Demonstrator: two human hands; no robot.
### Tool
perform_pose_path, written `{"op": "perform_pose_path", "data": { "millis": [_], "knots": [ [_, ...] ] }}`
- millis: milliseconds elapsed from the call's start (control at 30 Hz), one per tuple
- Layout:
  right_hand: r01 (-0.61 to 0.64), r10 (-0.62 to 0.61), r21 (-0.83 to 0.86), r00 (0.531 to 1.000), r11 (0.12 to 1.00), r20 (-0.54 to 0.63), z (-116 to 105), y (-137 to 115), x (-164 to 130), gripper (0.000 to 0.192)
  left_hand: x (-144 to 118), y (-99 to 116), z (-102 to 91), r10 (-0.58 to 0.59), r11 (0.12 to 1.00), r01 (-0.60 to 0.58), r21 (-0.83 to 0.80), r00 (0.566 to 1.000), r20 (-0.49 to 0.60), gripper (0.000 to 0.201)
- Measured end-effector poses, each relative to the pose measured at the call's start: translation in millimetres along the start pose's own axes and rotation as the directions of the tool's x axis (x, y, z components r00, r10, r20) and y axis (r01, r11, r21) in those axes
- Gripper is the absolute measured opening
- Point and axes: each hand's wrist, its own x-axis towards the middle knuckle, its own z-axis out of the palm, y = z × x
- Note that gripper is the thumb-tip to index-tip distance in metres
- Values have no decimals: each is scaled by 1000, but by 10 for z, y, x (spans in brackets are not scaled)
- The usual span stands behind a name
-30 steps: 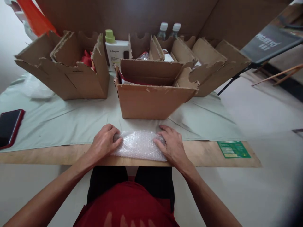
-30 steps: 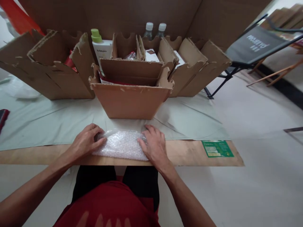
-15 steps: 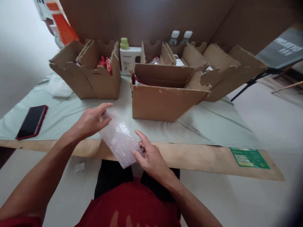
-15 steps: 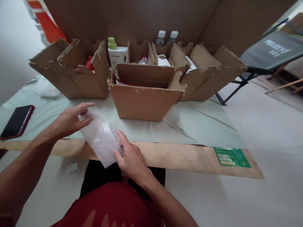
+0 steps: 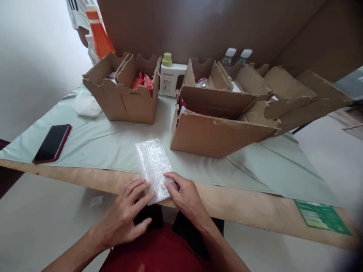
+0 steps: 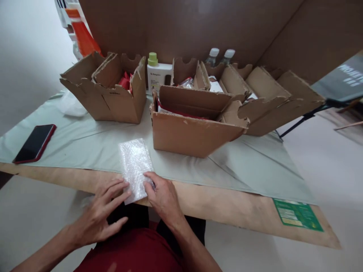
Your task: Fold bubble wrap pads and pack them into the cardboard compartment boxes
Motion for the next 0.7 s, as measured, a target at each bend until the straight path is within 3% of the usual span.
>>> {"op": "perform_pose_path", "data": {
  "millis": [200, 300, 433, 533, 600, 700],
  "knots": [
    [-119, 101, 287, 992, 951, 76, -8, 30, -66, 31, 147, -38, 230, -16, 1000, 11, -28, 985, -172, 32],
    [-115, 85, 276, 989, 954, 120, -196, 56, -179, 37, 212, -61, 199, -71, 990, 40, -137, 971, -229, 31],
    [135, -134, -29, 990, 990, 43, -516, 77, -282, 64, 267, -85, 143, -179, 962, 116, -249, 952, -247, 22],
    [375, -355, -177, 925, 910, 139, -527, 60, -204, 86, 314, -96, 134, -187, 959, 121, -257, 950, -249, 19],
    [412, -381, -172, 905, 895, 188, -405, 44, -89, 76, 331, -85, 125, -216, 952, 152, -265, 948, -232, 18],
    [299, -285, -107, 950, 948, 125, -188, 31, 94, 47, 332, -59, 98, -305, 923, 248, -295, 937, -167, 32]
  ]
}}
